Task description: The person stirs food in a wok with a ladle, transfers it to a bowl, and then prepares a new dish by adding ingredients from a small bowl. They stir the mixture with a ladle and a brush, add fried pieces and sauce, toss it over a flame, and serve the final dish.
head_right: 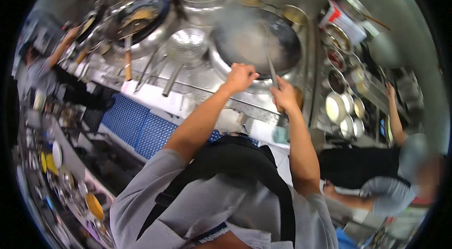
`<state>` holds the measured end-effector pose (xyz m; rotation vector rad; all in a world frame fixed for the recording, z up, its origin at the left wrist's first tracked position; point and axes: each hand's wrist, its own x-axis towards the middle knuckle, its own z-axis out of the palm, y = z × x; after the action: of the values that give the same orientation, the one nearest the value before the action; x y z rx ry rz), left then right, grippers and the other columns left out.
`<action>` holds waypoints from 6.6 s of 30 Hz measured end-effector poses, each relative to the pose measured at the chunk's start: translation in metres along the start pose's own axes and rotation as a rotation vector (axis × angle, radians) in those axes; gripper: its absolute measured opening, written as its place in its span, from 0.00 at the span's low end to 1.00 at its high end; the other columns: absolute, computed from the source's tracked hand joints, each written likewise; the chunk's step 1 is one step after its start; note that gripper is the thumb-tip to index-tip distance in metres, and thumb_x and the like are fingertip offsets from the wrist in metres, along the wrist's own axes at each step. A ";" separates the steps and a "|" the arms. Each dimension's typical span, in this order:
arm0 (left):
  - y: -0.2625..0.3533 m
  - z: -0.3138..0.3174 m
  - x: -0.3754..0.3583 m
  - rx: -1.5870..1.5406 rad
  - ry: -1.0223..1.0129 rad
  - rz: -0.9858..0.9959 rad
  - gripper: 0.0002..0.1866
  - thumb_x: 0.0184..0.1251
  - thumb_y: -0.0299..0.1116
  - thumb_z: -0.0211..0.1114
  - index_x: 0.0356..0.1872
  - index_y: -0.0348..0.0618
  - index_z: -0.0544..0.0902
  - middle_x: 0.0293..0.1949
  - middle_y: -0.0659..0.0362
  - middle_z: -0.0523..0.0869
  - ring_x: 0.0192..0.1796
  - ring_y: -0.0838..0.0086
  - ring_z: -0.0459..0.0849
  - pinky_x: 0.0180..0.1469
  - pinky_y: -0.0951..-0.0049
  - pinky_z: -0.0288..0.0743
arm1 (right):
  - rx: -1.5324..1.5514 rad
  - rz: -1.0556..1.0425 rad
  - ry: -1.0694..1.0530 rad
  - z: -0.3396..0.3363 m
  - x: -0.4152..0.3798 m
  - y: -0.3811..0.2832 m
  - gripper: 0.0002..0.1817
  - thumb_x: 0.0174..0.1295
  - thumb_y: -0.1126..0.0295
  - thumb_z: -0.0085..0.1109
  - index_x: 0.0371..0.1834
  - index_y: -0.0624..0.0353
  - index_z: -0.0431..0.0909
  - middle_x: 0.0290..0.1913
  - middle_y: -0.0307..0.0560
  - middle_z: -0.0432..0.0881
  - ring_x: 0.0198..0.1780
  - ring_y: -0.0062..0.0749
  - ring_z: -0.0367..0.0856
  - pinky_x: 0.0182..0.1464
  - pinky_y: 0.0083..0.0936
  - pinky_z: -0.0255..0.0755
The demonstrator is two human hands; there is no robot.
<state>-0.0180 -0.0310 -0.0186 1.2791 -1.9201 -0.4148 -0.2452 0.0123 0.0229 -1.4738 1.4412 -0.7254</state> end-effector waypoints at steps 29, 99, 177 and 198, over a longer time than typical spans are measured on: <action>0.113 -0.064 -0.049 -0.023 0.067 0.156 0.07 0.64 0.33 0.71 0.29 0.45 0.84 0.21 0.59 0.80 0.32 0.59 0.79 0.44 0.58 0.66 | -0.646 -0.022 -0.213 -0.082 -0.090 -0.127 0.33 0.57 0.76 0.63 0.71 0.64 0.75 0.53 0.71 0.84 0.55 0.60 0.85 0.61 0.40 0.76; -0.131 -0.098 -0.240 -0.074 0.079 -0.681 0.37 0.58 0.35 0.79 0.68 0.32 0.76 0.57 0.35 0.82 0.60 0.45 0.83 0.65 0.54 0.75 | 0.051 0.442 0.781 -0.090 -0.313 0.006 0.37 0.65 0.84 0.59 0.80 0.60 0.64 0.32 0.41 0.79 0.21 0.15 0.71 0.21 0.19 0.65; 0.033 0.009 -0.006 -1.512 0.200 -1.200 0.11 0.74 0.32 0.59 0.53 0.43 0.73 0.43 0.51 0.83 0.38 0.61 0.86 0.34 0.59 0.86 | -0.514 -0.138 -0.037 -0.088 -0.070 -0.068 0.34 0.57 0.76 0.66 0.72 0.61 0.75 0.35 0.58 0.84 0.35 0.41 0.83 0.44 0.34 0.77; 0.085 -0.035 -0.001 -1.544 0.110 -1.200 0.07 0.75 0.33 0.59 0.46 0.43 0.76 0.42 0.53 0.84 0.38 0.64 0.85 0.37 0.63 0.87 | -0.453 0.054 -0.196 -0.144 -0.141 -0.125 0.32 0.59 0.79 0.66 0.71 0.60 0.75 0.46 0.65 0.87 0.42 0.50 0.86 0.51 0.36 0.77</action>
<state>-0.0447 0.0123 0.0577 1.0113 -0.0978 -1.8375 -0.3391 0.1063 0.2194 -1.7814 1.5476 -0.2156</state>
